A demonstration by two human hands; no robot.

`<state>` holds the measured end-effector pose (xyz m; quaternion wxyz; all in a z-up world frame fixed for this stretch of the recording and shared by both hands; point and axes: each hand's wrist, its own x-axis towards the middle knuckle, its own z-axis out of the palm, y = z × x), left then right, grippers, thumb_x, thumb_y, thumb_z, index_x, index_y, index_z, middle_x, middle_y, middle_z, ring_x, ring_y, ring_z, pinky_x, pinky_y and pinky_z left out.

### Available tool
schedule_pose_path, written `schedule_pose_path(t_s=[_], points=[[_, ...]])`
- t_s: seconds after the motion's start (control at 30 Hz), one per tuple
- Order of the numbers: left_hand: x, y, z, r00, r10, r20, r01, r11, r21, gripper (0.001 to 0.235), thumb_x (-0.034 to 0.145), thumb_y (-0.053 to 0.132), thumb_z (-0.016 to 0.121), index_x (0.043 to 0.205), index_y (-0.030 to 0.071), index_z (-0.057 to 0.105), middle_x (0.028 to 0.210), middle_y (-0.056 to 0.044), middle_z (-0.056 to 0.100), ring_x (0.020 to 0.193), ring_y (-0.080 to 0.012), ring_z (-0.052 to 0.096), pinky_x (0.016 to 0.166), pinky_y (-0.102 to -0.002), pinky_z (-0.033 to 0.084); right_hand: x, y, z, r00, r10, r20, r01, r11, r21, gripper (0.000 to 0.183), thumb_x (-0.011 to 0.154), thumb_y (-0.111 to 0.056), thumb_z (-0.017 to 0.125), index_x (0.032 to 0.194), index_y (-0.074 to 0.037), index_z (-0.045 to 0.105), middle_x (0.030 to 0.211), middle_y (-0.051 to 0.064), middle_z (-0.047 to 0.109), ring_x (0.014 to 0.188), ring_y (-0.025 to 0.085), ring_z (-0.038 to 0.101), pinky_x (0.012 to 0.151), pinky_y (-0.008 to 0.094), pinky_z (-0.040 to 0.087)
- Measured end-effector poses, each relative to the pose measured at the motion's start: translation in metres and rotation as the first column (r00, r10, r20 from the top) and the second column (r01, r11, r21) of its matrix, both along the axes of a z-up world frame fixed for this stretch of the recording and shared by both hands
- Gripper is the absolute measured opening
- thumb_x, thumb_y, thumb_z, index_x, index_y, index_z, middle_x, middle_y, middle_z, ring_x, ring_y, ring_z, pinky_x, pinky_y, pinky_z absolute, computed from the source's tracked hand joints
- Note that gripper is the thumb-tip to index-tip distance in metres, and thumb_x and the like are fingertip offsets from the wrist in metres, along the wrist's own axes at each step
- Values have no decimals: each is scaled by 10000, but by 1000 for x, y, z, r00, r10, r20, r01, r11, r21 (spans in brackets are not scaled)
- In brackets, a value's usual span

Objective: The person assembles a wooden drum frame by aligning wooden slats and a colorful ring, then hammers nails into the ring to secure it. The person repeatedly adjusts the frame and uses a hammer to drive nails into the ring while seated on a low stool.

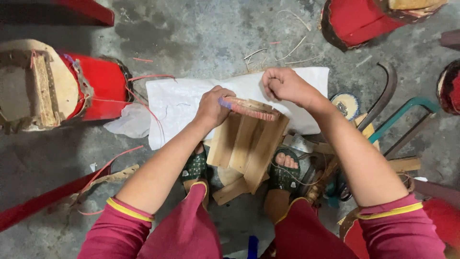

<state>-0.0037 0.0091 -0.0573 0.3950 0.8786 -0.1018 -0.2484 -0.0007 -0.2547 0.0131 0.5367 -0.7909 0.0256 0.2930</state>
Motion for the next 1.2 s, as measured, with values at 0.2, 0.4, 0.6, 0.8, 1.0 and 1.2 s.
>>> schedule_pose_path(t_s=[0.2,0.4,0.6,0.8,1.0,1.2], points=[[7,-5,6,998,-56,-5,56,998,6,334,780,86,786,1066,260,774,1031,-56,697,1098,-334,674,966,-470,552,-10,-17,-39,983,-161,-90,173,974,149,272,941,-6,352,949,-63,618,682,38,488,589,127,496,463,211,358],[14,-13,12,985,-170,-25,170,985,1,470,747,-31,695,1118,248,769,1065,-60,695,1127,-357,659,954,-464,536,4,6,-30,978,176,-111,-188,976,-109,230,931,-225,491,1032,-137,679,941,119,665,924,310,631,791,444,520],[22,-14,15,976,-214,-45,213,977,-22,473,752,-33,670,1117,249,779,1107,-87,706,1144,-402,645,944,-497,532,6,33,-28,910,368,-192,-415,819,-396,257,911,-392,558,956,-193,714,903,107,729,928,344,713,816,497,564],[12,-11,50,995,-88,-35,89,996,28,491,776,61,781,1245,187,708,1195,-104,666,1203,-381,615,1037,-466,494,6,51,-18,890,366,-270,-453,767,-454,372,940,-489,517,1083,-211,719,1050,132,733,1102,359,699,972,502,543],[-53,39,67,973,224,54,-229,966,121,240,919,297,785,951,106,644,850,-63,555,859,-332,653,766,-432,498,0,47,-25,872,425,-243,-489,742,-458,360,1004,-409,486,1102,-130,690,1088,170,730,1117,401,689,1008,518,526],[-107,99,80,754,125,-645,12,979,203,446,881,520,686,974,89,755,901,-160,729,1006,-357,722,921,-460,566,1,47,27,888,379,-261,-460,757,-464,325,1009,-437,467,957,-161,631,963,109,694,1043,345,692,927,467,552]])
